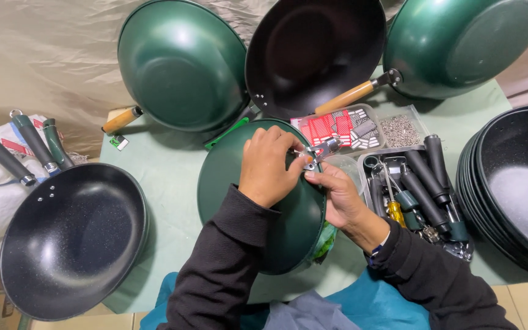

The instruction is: Attaching metal brackets and fasteners to the handles or rims of woks in preparation for sale or packaging.

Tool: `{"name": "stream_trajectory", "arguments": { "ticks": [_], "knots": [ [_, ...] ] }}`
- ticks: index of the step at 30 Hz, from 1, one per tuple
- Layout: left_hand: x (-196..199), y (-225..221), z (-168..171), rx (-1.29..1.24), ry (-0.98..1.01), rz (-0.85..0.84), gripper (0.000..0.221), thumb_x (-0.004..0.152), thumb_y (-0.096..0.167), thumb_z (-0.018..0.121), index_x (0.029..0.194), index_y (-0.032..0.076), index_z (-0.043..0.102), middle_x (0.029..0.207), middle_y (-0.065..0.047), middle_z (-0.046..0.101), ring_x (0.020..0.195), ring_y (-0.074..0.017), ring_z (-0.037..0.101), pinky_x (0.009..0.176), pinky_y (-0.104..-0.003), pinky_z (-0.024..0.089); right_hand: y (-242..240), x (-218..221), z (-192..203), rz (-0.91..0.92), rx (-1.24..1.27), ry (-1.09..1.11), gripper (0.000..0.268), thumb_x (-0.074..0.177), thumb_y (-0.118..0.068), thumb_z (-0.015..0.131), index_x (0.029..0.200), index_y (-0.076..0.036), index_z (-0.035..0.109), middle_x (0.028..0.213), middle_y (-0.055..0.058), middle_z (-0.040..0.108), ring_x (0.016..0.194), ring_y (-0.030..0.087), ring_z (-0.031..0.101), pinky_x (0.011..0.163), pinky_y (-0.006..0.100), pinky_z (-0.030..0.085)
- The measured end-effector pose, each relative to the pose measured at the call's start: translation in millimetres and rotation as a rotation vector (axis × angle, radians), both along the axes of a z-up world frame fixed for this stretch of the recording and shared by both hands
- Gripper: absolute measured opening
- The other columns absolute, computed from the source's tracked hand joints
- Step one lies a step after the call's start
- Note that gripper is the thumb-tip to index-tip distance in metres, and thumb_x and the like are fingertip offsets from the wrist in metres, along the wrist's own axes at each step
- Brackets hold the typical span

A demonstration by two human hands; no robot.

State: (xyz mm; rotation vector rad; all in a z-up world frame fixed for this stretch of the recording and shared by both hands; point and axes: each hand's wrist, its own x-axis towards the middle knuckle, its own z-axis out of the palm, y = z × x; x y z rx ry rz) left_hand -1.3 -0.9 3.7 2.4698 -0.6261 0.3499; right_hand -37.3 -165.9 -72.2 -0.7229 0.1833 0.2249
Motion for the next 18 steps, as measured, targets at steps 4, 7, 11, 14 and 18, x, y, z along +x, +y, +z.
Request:
{"name": "stream_trajectory", "arguments": {
  "ticks": [4,7,11,14,18],
  "knots": [
    [0,0,-4,0.012,-0.016,0.001,0.006,0.087,0.024,0.076,0.087,0.023,0.07,0.091,0.003,0.056,0.092,-0.0221,0.054,0.08,-0.039,0.042,-2,2,-9,0.003,-0.001,0.005,0.011,0.085,0.005,0.066,0.093,0.004,0.058,0.076,0.023,0.071,0.071,0.034,0.076,0.067,0.046,0.065],
    [0,0,-3,-0.002,-0.012,-0.003,0.009,0.091,0.014,0.068,0.089,0.022,0.071,0.091,0.003,0.055,0.091,-0.0227,0.053,0.079,-0.037,0.041,-1,0,-2,-0.005,-0.004,0.009,0.011,0.085,0.005,0.066,0.092,0.004,0.058,0.077,0.024,0.071,0.071,0.035,0.076,0.066,0.046,0.065],
    [1,-1,-4,-0.019,0.007,0.019,0.003,0.092,0.022,0.068,0.094,0.023,0.07,0.09,0.005,0.054,0.091,-0.0187,0.054,0.079,-0.036,0.041,-1,1,-6,-0.003,0.001,0.004,0.011,0.086,0.005,0.066,0.093,0.004,0.058,0.076,0.024,0.07,0.071,0.035,0.076,0.067,0.046,0.065],
    [2,-1,-11,-0.016,-0.026,0.023,0.013,0.085,0.029,0.078,0.088,0.023,0.067,0.092,0.004,0.054,0.093,-0.0219,0.054,0.08,-0.039,0.042,-1,2,-4,-0.004,0.007,0.01,0.011,0.085,0.006,0.066,0.093,0.004,0.058,0.077,0.024,0.071,0.071,0.036,0.076,0.067,0.047,0.064],
    [3,-1,-11,-0.007,-0.037,0.005,0.005,0.089,0.018,0.07,0.09,0.023,0.07,0.092,0.003,0.055,0.093,-0.0234,0.054,0.079,-0.039,0.042,1,0,4,-0.013,0.009,0.005,0.01,0.085,0.006,0.066,0.091,0.004,0.058,0.075,0.024,0.07,0.07,0.035,0.076,0.067,0.047,0.065]
  ]
}}
